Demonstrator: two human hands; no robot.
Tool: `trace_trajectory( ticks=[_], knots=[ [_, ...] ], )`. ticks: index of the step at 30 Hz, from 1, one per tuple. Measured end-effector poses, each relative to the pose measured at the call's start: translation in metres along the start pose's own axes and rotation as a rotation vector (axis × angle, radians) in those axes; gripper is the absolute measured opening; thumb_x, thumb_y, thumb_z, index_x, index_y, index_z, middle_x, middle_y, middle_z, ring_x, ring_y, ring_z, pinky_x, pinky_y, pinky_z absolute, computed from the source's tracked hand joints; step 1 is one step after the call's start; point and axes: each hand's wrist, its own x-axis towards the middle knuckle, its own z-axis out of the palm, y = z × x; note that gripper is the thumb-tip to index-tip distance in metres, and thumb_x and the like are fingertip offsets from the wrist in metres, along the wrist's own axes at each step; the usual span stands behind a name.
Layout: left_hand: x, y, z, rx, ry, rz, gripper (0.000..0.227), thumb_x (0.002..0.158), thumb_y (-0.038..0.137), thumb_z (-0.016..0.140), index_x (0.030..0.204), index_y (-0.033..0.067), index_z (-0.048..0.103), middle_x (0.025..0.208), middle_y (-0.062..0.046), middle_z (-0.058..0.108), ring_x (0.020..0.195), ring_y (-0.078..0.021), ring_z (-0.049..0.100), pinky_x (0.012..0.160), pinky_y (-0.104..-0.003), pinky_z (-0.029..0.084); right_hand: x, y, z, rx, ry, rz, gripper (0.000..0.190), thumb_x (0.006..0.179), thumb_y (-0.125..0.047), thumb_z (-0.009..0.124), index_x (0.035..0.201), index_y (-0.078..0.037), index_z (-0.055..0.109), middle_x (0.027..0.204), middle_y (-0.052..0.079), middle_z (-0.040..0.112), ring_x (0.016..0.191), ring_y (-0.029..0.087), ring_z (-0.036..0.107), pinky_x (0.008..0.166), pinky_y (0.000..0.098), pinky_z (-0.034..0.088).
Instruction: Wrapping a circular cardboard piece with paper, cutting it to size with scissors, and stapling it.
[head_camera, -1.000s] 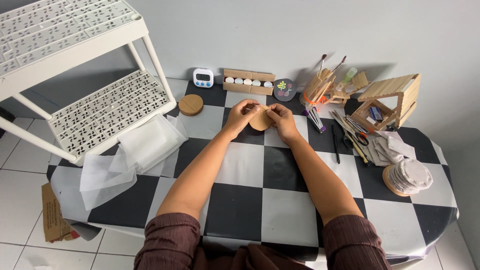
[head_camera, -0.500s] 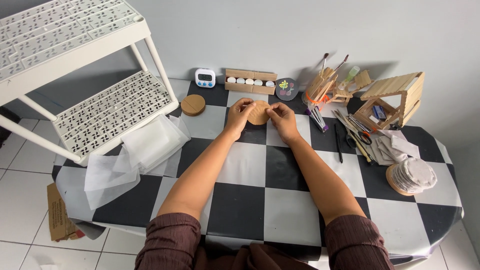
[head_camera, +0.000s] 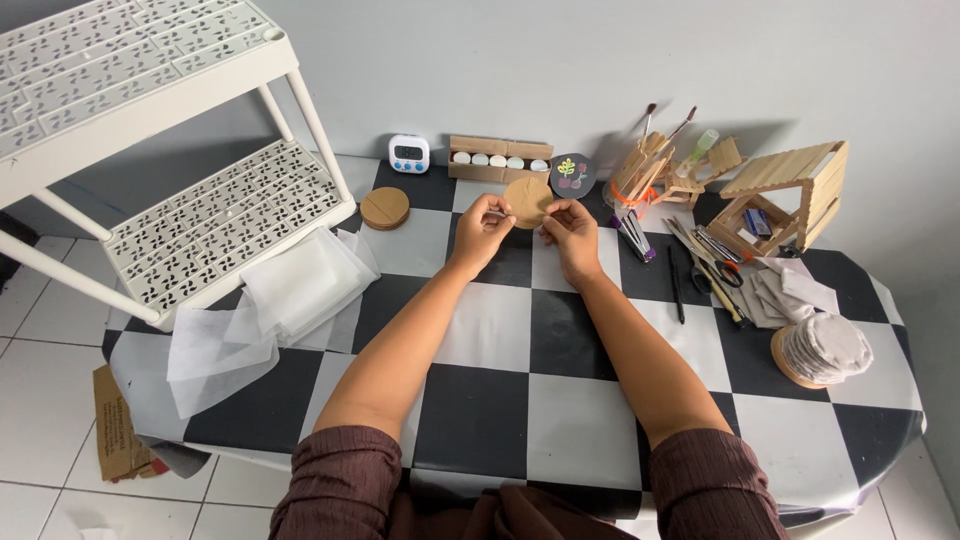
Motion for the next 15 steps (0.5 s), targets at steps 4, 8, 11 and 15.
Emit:
trace_trajectory(
  ticks=[4, 8, 11, 15],
  knots=[
    [-0.003, 0.000, -0.002, -0.089, -0.031, -0.042, 0.035, 0.087, 0.001, 0.071, 0.114, 0.0064, 0.048, 0.101, -0.016, 0.063, 0.087, -0.0219, 0.070, 0.081, -0.036, 0.062, -0.002, -0.007, 0.002, -0.034, -0.026, -0.018, 0.029, 0.091, 0.008, 0.065, 0.115, -0.005, 0.054, 0.092, 0.011, 0.066, 0.068, 0.016, 0.066, 0.055, 0.0239, 0.051],
    [0.000, -0.006, -0.003, -0.024, -0.026, -0.032, 0.034, 0.087, 0.002, 0.071, 0.117, 0.0066, 0.054, 0.100, -0.016, 0.068, 0.086, -0.0221, 0.072, 0.078, -0.035, 0.062, -0.004, -0.010, 0.004, -0.049, -0.052, -0.014, 0.035, 0.094, 0.006, 0.063, 0.123, -0.005, 0.045, 0.092, 0.011, 0.066, 0.068, 0.014, 0.064, 0.055, 0.0226, 0.049],
    [0.003, -0.010, -0.001, 0.060, 0.011, -0.022, 0.020, 0.087, 0.004, 0.071, 0.105, 0.0091, 0.063, 0.099, -0.011, 0.069, 0.089, -0.0217, 0.072, 0.076, -0.035, 0.061, 0.001, 0.006, 0.000, -0.086, -0.017, -0.026, 0.024, 0.092, 0.006, 0.066, 0.109, -0.005, 0.054, 0.089, 0.009, 0.066, 0.068, 0.014, 0.063, 0.054, 0.0221, 0.049],
    [-0.005, 0.013, -0.005, 0.177, 0.075, 0.036, 0.013, 0.086, 0.003, 0.070, 0.089, 0.0147, 0.066, 0.099, -0.003, 0.055, 0.091, -0.0185, 0.063, 0.077, -0.031, 0.060, -0.002, -0.006, 0.006, -0.144, 0.026, -0.069, 0.018, 0.091, 0.008, 0.069, 0.098, -0.006, 0.062, 0.086, 0.007, 0.063, 0.070, 0.014, 0.059, 0.053, 0.0226, 0.050]
  ],
)
